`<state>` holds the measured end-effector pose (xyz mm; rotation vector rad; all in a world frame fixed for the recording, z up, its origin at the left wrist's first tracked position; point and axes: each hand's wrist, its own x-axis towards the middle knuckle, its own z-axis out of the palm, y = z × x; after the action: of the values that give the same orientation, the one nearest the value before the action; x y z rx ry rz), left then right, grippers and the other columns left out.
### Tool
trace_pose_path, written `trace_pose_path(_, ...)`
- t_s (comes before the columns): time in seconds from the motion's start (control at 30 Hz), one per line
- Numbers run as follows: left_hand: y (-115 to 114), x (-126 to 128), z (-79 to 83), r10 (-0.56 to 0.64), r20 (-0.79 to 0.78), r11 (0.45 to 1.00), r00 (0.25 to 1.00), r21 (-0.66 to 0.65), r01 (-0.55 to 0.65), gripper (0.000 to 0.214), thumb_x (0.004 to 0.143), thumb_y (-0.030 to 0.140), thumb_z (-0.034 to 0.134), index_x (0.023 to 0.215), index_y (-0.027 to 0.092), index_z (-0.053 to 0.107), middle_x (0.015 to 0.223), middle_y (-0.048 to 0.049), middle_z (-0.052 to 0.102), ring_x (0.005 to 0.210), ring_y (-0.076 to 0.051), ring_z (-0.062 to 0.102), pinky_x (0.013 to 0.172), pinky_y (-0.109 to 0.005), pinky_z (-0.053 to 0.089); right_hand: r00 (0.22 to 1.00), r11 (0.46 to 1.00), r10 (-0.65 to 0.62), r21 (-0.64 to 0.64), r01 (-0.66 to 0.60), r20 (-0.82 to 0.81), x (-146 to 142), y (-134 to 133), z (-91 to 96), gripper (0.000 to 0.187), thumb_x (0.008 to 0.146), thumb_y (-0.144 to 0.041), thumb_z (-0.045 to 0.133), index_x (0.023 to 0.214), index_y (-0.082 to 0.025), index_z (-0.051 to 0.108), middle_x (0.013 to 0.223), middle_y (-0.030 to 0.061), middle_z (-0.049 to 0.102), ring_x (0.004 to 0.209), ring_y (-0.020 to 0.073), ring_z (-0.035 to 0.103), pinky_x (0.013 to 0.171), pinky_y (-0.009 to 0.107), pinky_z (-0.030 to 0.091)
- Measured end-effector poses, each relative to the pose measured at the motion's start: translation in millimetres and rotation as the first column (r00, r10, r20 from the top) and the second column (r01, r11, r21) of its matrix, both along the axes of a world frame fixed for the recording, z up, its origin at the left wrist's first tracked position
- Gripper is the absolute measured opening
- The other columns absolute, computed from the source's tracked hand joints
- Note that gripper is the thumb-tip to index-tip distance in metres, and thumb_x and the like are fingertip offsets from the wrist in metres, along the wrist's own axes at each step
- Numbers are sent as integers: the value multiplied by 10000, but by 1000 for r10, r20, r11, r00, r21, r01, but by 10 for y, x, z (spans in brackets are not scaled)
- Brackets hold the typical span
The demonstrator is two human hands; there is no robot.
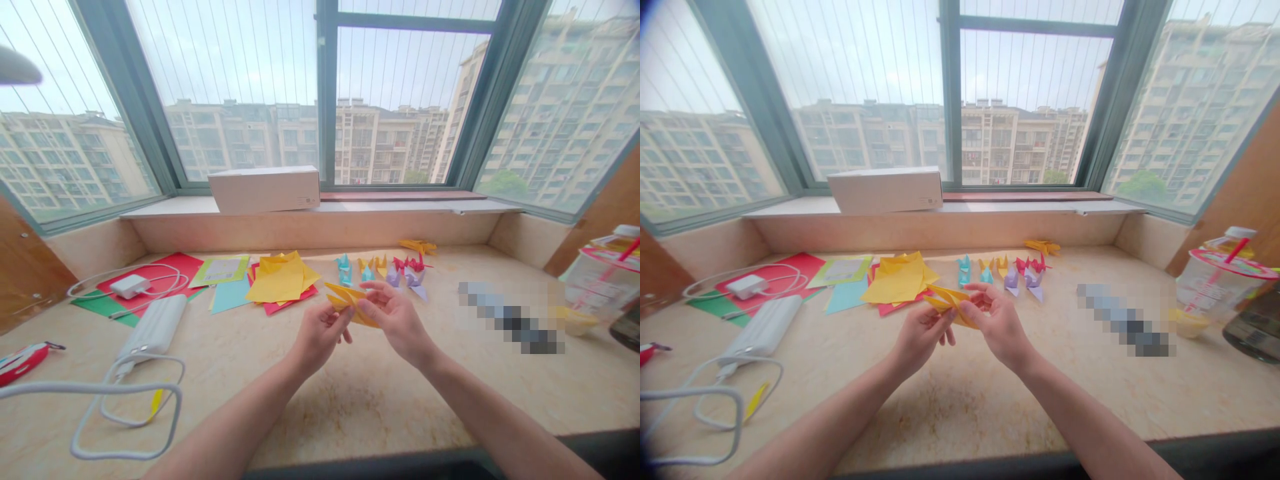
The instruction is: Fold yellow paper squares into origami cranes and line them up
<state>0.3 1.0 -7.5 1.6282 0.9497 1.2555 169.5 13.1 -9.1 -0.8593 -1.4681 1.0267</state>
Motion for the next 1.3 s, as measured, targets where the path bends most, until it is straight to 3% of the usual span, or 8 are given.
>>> trace_pose_path(0.17,9,3,46,-73,78,990,994,-112,81,391,837,510,638,847,120,667,582,11,592,361,-87,528,361,-185,390,1000,1000,-8,-11,8,9,-10,-22,24,467,779,-407,749,1174,-184,633,821,25,670,787,179,650,778,353,526)
trace_pose_path(0.4,9,17,11,-74,109,987,991,-137,89,388,828,510,653,809,123,633,523,23,565,361,-89,515,366,-182,371,1000,1000,-2,19,2,23,8,-22,43,400,769,-401,756,1095,-184,672,760,7,666,723,161,644,724,317,537)
trace_pose_path(0.57,7,31,3,-59,89,991,994,-114,69,398,833,524,640,806,128,614,525,26,562,376,-99,540,375,-185,369,992,991,122,-52,-122,-16,28,-24,93,449,755,-417,767,1127,-184,673,841,40,722,802,190,688,773,346,555)
trace_pose_path(0.7,28,18,9,0,77,997,997,-71,6,380,841,505,637,752,136,606,529,28,566,388,-100,555,385,-188,377,972,965,230,-118,-235,-54,15,-63,146,352,754,-444,761,977,-173,728,937,68,753,865,216,703,792,352,552)
trace_pose_path(0.87,2,10,55,13,48,998,999,-56,-10,379,875,488,600,745,132,620,506,20,577,394,-105,565,389,-185,374,982,969,182,-159,-188,-49,7,-59,141,289,779,-427,743,871,-154,725,812,37,741,721,171,675,684,298,520)
trace_pose_path(1.13,2,7,55,84,26,996,996,-27,-83,330,876,453,607,835,130,659,567,12,611,411,-110,588,385,-186,388,976,970,198,-127,-209,-93,-6,-22,63,287,812,-410,722,960,-166,688,933,61,741,861,198,683,814,345,505)
trace_pose_path(1.3,18,20,23,106,37,994,994,-42,-104,304,870,445,614,962,157,583,608,25,630,395,-102,577,369,-171,391,985,975,164,-142,-170,-54,-18,-23,47,331,782,-428,746,951,-152,674,940,77,737,860,208,679,795,340,503)
